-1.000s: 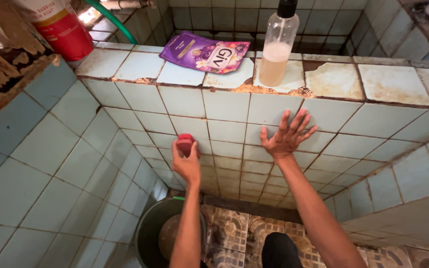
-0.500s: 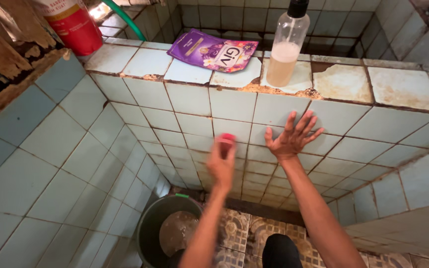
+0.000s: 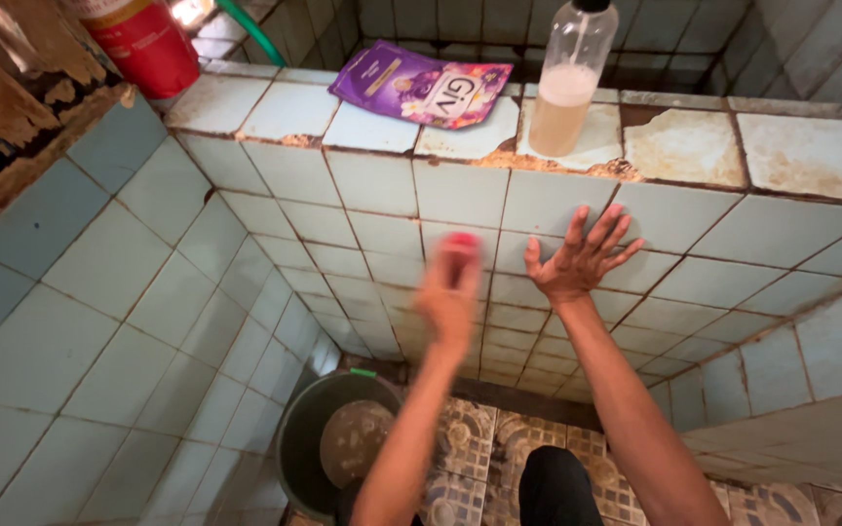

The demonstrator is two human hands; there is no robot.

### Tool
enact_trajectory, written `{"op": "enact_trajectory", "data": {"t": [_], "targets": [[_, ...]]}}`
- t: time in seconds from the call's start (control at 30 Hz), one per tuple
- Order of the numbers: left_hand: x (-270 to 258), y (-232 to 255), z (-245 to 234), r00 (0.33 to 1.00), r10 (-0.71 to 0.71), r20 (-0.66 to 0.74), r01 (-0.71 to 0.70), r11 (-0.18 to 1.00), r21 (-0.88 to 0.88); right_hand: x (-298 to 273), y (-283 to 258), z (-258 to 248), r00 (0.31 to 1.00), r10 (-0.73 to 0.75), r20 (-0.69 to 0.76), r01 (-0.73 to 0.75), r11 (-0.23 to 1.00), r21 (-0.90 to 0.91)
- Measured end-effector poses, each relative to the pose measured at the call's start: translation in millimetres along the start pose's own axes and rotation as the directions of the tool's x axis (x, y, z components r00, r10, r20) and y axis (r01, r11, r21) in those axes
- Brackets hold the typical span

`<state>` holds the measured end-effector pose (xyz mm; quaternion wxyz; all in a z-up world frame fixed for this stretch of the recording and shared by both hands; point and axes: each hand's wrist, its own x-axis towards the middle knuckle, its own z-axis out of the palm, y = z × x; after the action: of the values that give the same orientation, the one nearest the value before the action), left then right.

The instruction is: The person cleans the bathroom walls by spraying liquid onto the tiles from a bottle and scrubbing them with a brush.

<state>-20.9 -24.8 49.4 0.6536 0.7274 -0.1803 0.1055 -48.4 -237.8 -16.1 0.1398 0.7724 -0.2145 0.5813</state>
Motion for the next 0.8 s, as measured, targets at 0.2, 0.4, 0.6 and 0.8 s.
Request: {"op": "enact_trajectory", "data": {"t": [0.2,0.4,0.6,0.8], "targets": [[-9,14,15,0.885,0.466,-0.007,-0.46,0.876,0.143,1,0,-1,1.0,0.003,0.001,-0.003,1.0,-0.004],[57,-25,-60,0.926,0.302,-0.226,-0.279,0.952,0.127,-3,3,1,1.0,-0.005,0.018,0.005,1.0,0.003],[112,-50,-105,0.885,0.13,-0.446,-0.095,0.99,0.1,-2,2,0,1.0,-0.008,0.011,0.008,1.0,-0.005],[40,-23,-34,0.948,0.201,-0.246,-0.175,0.977,0.122,-1,1,2,1.0,-0.003,-0.003,0.003,1.0,-0.018]]}}
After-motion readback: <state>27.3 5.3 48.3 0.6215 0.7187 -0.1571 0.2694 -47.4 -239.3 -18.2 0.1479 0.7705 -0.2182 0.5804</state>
